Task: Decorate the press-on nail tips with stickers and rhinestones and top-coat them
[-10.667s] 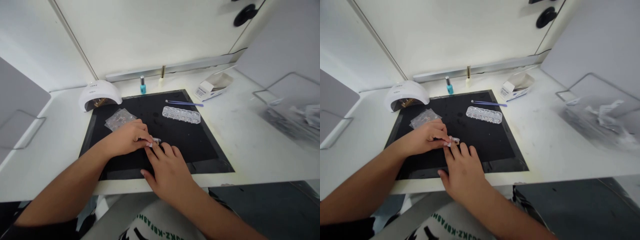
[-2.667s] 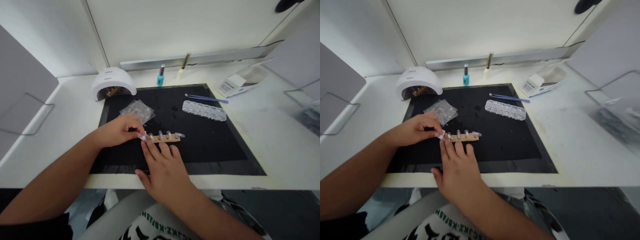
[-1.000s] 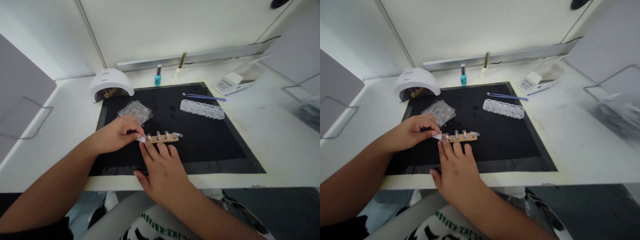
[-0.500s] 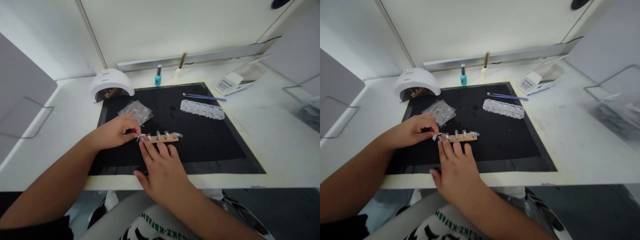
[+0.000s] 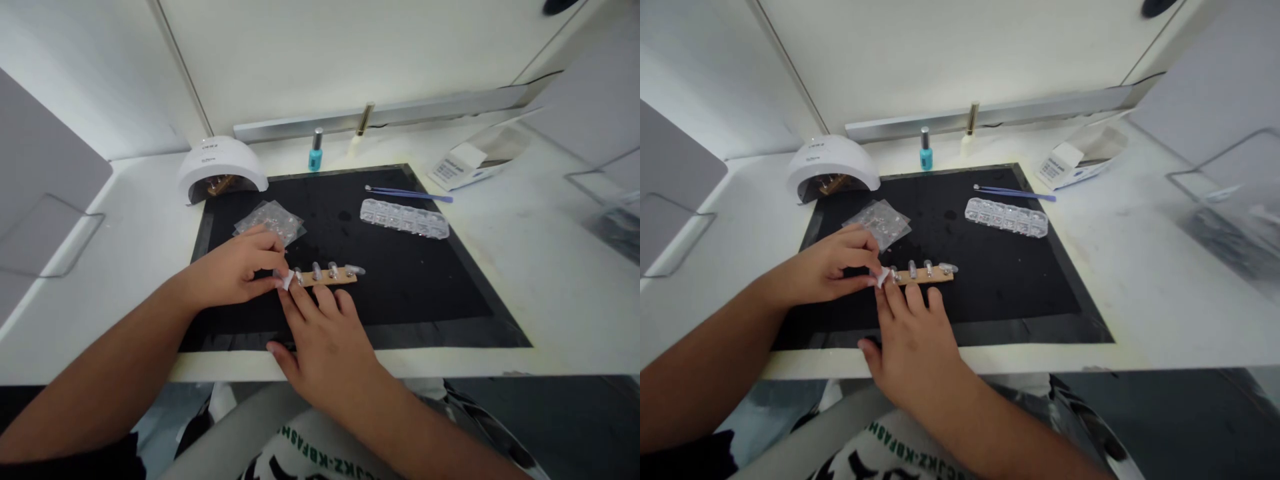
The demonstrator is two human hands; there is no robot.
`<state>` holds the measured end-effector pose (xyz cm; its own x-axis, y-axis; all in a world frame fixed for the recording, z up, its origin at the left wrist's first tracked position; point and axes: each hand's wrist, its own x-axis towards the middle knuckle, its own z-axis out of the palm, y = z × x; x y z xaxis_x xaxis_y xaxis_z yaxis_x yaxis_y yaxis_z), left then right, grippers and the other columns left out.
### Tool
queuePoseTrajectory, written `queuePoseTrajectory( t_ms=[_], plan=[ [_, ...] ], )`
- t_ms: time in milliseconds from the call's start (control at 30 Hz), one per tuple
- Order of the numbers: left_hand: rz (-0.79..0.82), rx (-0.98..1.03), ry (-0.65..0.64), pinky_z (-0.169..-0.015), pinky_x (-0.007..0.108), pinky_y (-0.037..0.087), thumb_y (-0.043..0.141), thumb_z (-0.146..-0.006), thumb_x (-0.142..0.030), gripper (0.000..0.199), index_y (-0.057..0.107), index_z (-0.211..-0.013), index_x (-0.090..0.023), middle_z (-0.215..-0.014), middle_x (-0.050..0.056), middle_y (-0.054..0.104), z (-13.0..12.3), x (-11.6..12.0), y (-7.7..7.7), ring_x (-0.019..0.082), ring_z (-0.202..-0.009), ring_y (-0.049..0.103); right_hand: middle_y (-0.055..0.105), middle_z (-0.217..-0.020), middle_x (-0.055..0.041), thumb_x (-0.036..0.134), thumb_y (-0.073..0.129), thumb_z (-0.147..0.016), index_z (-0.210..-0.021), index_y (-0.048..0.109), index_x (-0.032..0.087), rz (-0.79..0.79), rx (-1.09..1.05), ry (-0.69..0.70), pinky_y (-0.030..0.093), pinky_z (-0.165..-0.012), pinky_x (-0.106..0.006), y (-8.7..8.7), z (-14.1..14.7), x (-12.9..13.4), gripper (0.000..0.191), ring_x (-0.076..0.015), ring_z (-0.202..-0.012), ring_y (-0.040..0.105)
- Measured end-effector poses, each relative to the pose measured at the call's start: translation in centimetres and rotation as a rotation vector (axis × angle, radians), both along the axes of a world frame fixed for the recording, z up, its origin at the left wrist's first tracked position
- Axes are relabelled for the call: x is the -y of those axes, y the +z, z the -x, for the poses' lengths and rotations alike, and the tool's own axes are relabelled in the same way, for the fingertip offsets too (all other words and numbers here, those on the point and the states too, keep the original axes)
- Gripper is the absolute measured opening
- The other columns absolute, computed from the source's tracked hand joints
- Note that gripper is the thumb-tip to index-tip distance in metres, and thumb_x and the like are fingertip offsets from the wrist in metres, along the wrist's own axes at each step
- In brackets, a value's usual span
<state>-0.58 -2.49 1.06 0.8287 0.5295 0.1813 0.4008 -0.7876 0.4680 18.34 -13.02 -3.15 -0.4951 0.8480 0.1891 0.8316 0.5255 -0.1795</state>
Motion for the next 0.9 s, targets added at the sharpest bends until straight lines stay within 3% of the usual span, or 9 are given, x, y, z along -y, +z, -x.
queuePoseTrajectory(
  t_ms=[167, 433, 900],
  plan=[
    [0.054, -0.009, -0.022, -0.094, 0.037, 0.044, 0.057, -0.094, -0.018, 0.011, 0.068, -0.095, -0.016, -0.107, 0.008, 0.066, 0.02, -0.11, -0.12, 0.021, -0.101, 0.058, 0.057, -0.144, -0.0136, 0.051, 0.049, -0.093, -0.142, 0.05, 0.007, -0.008, -0.004, -0.001, 0.031, -0.089, -0.049, 0.0, -0.08, 0.11, 0.066, -0.034, -0.114, 0.046],
    [0.013, -0.023, -0.014, -0.081, 0.031, 0.044, 0.056, -0.095, -0.017, 0.012, 0.068, -0.091, -0.016, -0.086, 0.005, 0.066, 0.1, -0.23, -0.09, 0.018, -0.085, 0.059, 0.056, -0.144, -0.0147, 0.051, 0.048, -0.094, -0.142, 0.051, 0.007, -0.01, -0.003, 0.003, 0.031, -0.091, -0.049, -0.07, -0.14, 0.04, 0.066, -0.0344, -0.115, 0.047],
    [-0.031, -0.025, -0.001, -0.079, 0.031, 0.044, 0.053, -0.096, -0.015, 0.016, 0.066, -0.087, -0.015, -0.082, 0.005, 0.063, 0.56, -0.41, 0.29, 0.018, -0.083, 0.057, 0.047, -0.153, -0.0143, 0.051, 0.048, -0.094, -0.142, 0.051, 0.007, -0.007, 0.002, 0.006, 0.031, -0.092, -0.051, -0.11, -0.13, 0.07, 0.065, -0.0364, -0.12, 0.046]
  ],
)
